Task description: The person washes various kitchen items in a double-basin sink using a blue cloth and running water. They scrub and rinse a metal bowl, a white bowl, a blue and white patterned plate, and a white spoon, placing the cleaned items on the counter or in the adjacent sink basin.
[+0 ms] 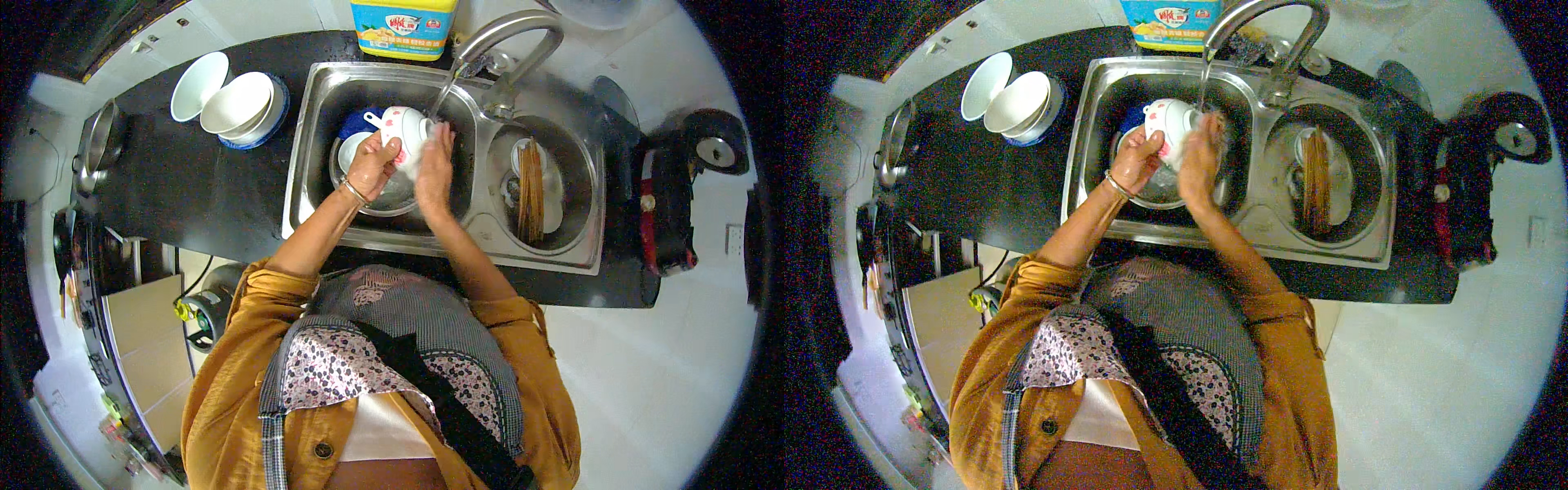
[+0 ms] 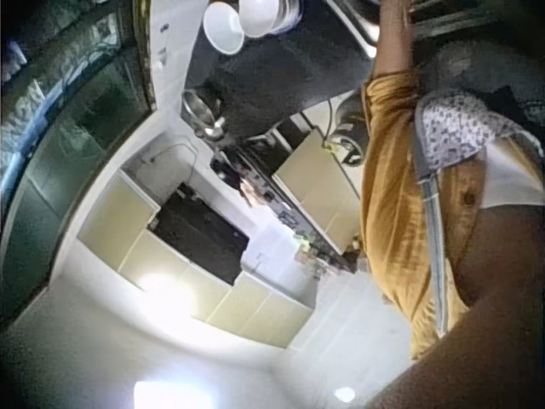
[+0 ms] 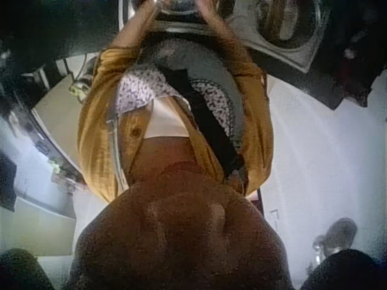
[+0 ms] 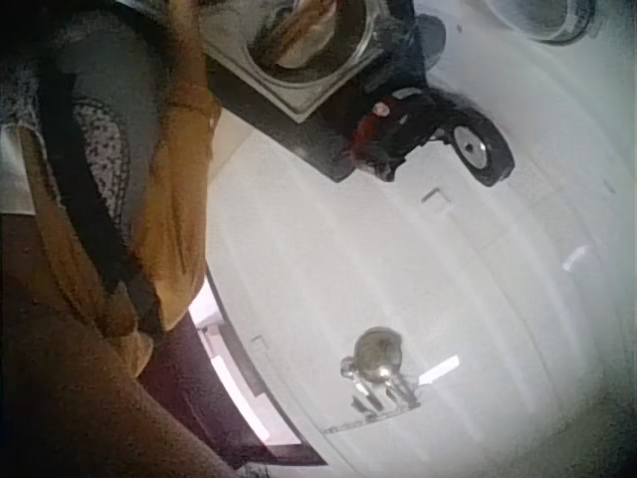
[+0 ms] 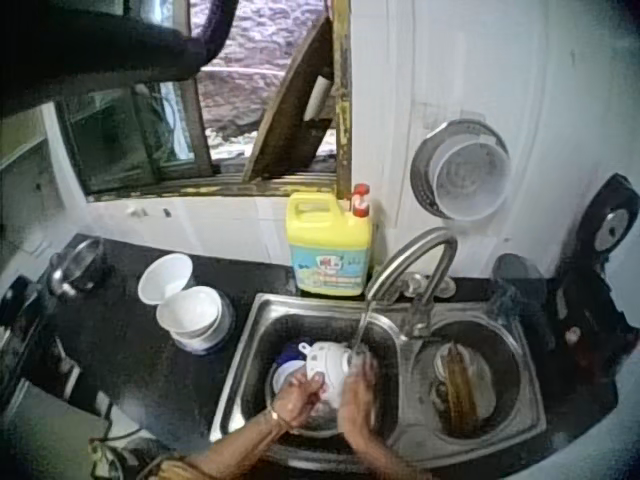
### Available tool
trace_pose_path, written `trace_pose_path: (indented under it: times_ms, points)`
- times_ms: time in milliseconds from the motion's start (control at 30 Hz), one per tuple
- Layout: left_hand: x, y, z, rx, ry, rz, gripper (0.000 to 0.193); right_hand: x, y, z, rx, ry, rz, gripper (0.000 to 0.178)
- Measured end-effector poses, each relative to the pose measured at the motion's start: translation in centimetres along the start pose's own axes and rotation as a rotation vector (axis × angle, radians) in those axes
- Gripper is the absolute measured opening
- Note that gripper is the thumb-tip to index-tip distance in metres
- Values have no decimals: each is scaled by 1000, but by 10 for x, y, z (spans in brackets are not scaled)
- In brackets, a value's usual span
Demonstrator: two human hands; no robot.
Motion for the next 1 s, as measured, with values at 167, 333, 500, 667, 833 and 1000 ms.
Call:
trace_pose_path:
  times_ms: [167,333,500,667,833,1000]
  points:
    - [-9,23,13,145,20,148,22,13,104,0,-415,313,664,41]
    - [-23,19,-21,419,41,75,12,60,-1,-45,228,915,-70,34]
    - [-28,-3,-25,404,33,-89,18,11,-25,-34,1137,647,-1083,47]
    - [-27,-7,-3,12,-58,-120,22,-37,-46,-49,991,559,-999,41]
    - [-63,-55,25,667,-32,-47,27,-38,-130,-54,145,479,-515,23]
    - [-124,-115,73,1560,-196,-70,22,-42,-71,-73,-465,647,-2,29]
Point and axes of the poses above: each hand's wrist, its own x-axis towards the middle knuckle, its own z-axis out of the back of the hand, y = z × x, the point moved 9 cm from there along x, towards the middle knuckle, and after that the axes turned 2 degrees about z, right-handed, at the moved point
